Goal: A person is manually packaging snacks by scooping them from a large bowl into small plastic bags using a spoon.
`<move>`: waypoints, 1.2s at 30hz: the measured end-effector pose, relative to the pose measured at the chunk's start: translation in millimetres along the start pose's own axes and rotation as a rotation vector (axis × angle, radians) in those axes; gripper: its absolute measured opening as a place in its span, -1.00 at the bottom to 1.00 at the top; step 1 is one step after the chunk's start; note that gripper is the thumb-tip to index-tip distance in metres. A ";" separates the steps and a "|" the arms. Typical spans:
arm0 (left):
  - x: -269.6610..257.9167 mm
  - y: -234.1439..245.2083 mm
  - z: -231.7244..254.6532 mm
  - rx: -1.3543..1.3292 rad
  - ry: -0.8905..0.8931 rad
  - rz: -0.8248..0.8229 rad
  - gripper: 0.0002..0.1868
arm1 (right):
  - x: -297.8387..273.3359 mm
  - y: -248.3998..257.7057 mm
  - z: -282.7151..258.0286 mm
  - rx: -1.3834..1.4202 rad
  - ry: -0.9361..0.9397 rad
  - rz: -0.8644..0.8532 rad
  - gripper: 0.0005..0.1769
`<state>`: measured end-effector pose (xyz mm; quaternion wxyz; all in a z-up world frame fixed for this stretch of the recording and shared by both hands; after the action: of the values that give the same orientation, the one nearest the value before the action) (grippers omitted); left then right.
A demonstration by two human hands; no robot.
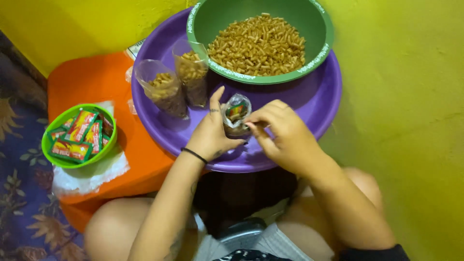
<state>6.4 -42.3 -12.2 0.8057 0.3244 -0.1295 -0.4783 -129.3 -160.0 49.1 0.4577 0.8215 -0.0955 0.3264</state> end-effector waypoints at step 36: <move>4.8 -9.1 -17.5 0.118 -0.121 0.038 0.20 | -47.9 3.8 -70.2 -0.127 -0.190 0.072 -0.89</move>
<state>11.7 -42.4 -31.8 0.7848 0.3390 -0.2121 -0.4735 -199.3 -111.8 47.7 0.4855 0.8142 -0.1882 0.2567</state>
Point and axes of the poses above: each hand's wrist, its own x-axis towards the middle knuckle, its own y-axis out of the back of the hand, z = x × y, the point moved 3 cm from there along x, towards the middle knuckle, and after that the axes turned 11 degrees about -z, right-handed, at the moved point
